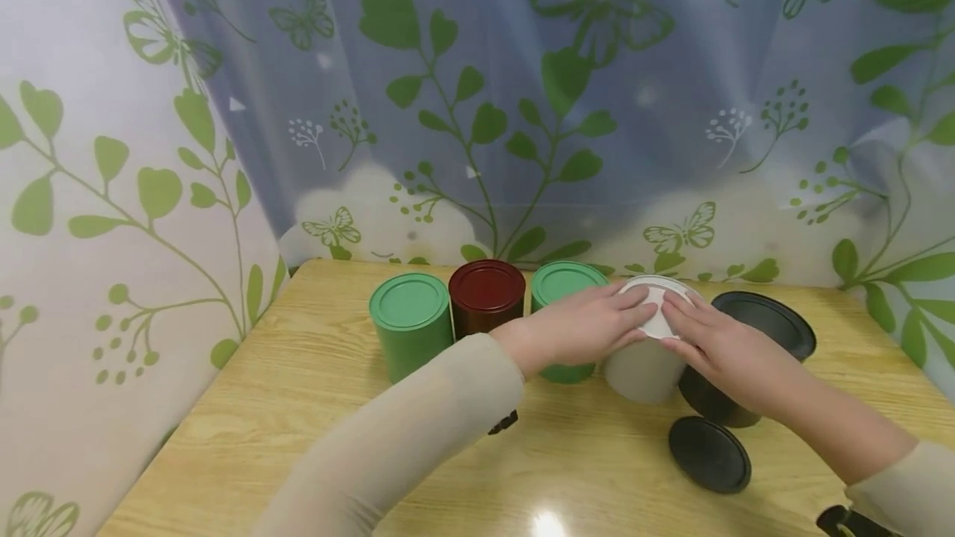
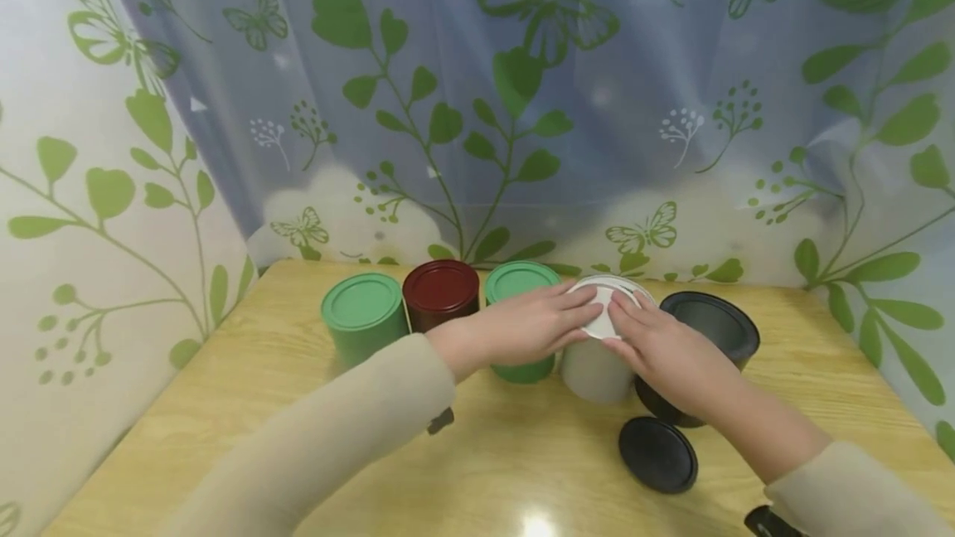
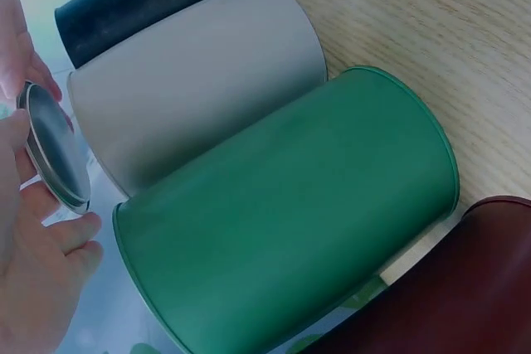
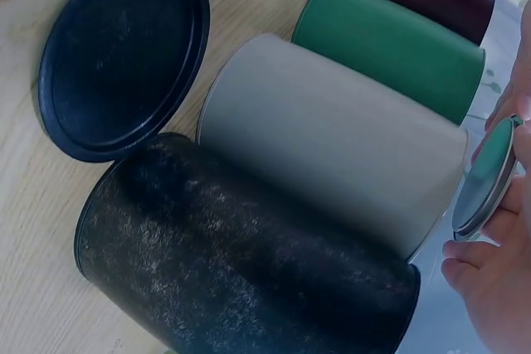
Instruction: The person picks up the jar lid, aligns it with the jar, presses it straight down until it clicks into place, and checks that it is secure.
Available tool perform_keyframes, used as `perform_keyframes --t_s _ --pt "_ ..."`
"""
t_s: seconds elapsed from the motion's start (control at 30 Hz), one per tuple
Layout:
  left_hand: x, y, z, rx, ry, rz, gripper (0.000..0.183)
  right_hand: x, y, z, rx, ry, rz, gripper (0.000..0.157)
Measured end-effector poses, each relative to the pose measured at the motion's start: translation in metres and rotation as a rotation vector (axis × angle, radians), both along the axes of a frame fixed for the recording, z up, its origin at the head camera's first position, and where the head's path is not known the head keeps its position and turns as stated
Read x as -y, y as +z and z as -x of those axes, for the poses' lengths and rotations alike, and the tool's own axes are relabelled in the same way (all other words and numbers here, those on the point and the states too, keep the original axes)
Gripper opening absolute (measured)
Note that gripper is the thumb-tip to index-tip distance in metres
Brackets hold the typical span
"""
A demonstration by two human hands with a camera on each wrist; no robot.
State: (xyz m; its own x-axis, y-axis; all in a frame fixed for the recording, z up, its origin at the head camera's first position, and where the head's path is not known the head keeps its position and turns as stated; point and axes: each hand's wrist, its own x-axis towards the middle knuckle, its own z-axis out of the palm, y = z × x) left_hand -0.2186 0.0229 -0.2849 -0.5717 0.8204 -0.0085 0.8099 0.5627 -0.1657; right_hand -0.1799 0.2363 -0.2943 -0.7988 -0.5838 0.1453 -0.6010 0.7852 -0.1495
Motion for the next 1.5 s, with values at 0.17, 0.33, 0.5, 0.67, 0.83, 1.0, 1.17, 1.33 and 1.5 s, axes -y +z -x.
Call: perform_keyframes --t_s 0.17,0.33,0.5,0.67,0.83,1.0,1.17,1.33,1.5 --pt "-0.007 0.000 0.006 0.002 0.028 0.012 0.049 -0.003 0.002 0.007 0.032 -0.018 -0.019 0.059" --pt "-0.013 -0.001 0.013 0.028 0.056 0.027 0.049 -0.005 0.003 0.015 0.067 -0.030 -0.031 0.059" --pt "-0.016 -0.002 0.019 0.126 0.087 0.034 0.050 -0.007 0.001 0.022 0.121 -0.042 -0.029 0.062" --pt "-0.016 -0.006 0.025 0.197 0.105 0.015 0.050 -0.006 0.001 0.027 0.149 -0.035 -0.040 0.064" --pt "-0.017 -0.009 0.029 0.206 0.101 0.006 0.049 -0.006 0.003 0.030 0.177 -0.028 -0.047 0.063" --pt "-0.019 -0.010 0.028 0.178 0.122 0.026 0.049 -0.007 0.004 0.031 0.194 -0.038 -0.048 0.064" --pt "-0.022 -0.011 0.027 0.165 0.156 0.053 0.049 -0.009 0.005 0.031 0.186 -0.040 -0.051 0.065" --pt "-0.026 -0.011 0.024 0.139 0.190 0.044 0.050 -0.010 0.005 0.032 0.189 -0.035 -0.029 0.069" --pt "-0.032 -0.011 0.025 0.169 0.243 0.027 0.058 -0.012 0.006 0.035 0.240 -0.056 -0.012 0.078"
